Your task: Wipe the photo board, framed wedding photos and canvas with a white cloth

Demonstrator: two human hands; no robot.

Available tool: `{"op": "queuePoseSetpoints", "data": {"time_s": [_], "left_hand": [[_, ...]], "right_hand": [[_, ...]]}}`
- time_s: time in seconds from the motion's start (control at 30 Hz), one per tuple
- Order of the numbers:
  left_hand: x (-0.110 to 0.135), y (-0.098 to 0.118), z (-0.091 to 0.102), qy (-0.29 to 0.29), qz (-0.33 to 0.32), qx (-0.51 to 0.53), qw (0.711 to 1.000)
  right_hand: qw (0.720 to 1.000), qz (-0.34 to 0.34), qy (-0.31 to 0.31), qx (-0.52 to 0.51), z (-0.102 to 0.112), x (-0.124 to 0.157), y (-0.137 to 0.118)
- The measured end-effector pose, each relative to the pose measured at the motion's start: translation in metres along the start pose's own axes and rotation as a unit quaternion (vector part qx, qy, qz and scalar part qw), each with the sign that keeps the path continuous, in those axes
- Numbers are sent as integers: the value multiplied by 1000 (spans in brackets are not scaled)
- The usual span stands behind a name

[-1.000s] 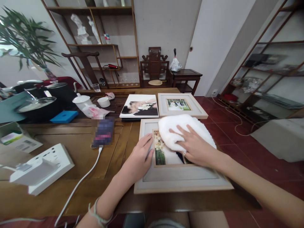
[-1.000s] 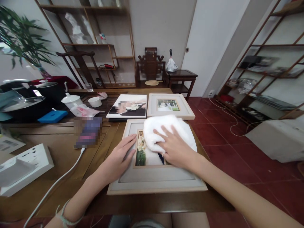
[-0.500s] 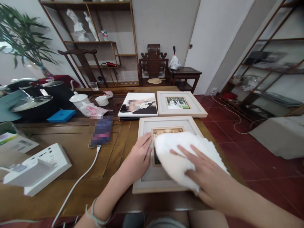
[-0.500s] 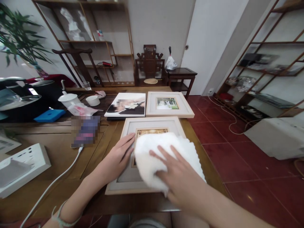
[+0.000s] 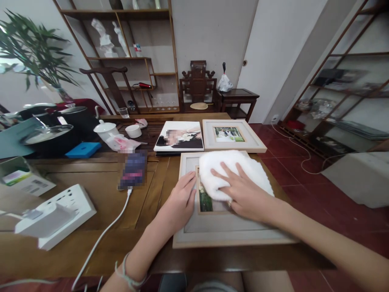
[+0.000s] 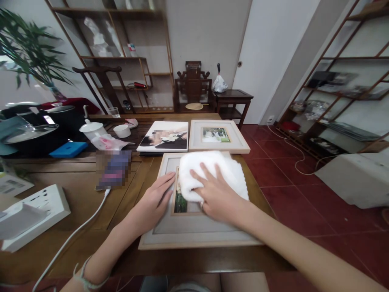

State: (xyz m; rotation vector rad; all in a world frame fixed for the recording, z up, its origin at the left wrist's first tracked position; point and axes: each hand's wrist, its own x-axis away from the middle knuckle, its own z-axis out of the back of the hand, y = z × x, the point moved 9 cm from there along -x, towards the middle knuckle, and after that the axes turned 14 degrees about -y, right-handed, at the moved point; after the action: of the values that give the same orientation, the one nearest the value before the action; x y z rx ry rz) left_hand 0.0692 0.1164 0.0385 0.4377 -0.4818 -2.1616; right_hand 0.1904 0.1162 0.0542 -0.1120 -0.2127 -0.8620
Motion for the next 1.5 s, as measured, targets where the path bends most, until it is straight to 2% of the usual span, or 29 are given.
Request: {"op": "queuePoseSetpoints", "data": {"time_s": [0.2, 0.27, 0.37, 0.5, 0.67, 0.8, 0.87, 0.97, 1.07, 1.23, 1.3, 1.4, 1.5], "left_hand": [[0, 0, -1, 10, 2, -6, 1000], [0, 0, -1, 7, 4, -6, 1000], [0, 1, 1, 9, -5, -8, 1000], [0, 2, 0, 7, -18, -14, 1000], [0, -1, -1, 13, -8, -10, 1000], [-1, -1, 0, 7, -3, -6, 1000], [-1, -1, 2, 8, -3, -2, 1000], [-1, -1, 2, 8, -3, 4, 1000], [-2, -1, 1, -1, 1, 6, 1000], [-3, -2, 0, -4, 9, 3, 1000], [-3, -1, 1, -1, 8, 5, 1000], [-2, -2, 0, -1, 3, 7, 1000], [0, -2, -1, 10, -5, 3, 1000]], "right_hand": [[988, 44, -114, -93, -4, 59, -53], [986, 71, -107, -108, -4, 70, -68], [984, 102, -96, -113, -11, 72, -80], [992, 32, -75, -99, -22, 56, -62], [999, -34, 22, -23, -5, 22, -12], [997, -44, 53, 37, 11, -17, 17], [997, -36, 47, 43, 14, -33, 19], [999, -4, 18, 39, 10, -38, 4], [999, 26, -25, 5, 3, -18, -19], [989, 85, -99, -74, -4, 41, -59], [981, 126, -109, -98, -6, 58, -74], [975, 157, -100, -120, -8, 69, -87], [981, 105, -89, -136, -12, 62, -78]]}}
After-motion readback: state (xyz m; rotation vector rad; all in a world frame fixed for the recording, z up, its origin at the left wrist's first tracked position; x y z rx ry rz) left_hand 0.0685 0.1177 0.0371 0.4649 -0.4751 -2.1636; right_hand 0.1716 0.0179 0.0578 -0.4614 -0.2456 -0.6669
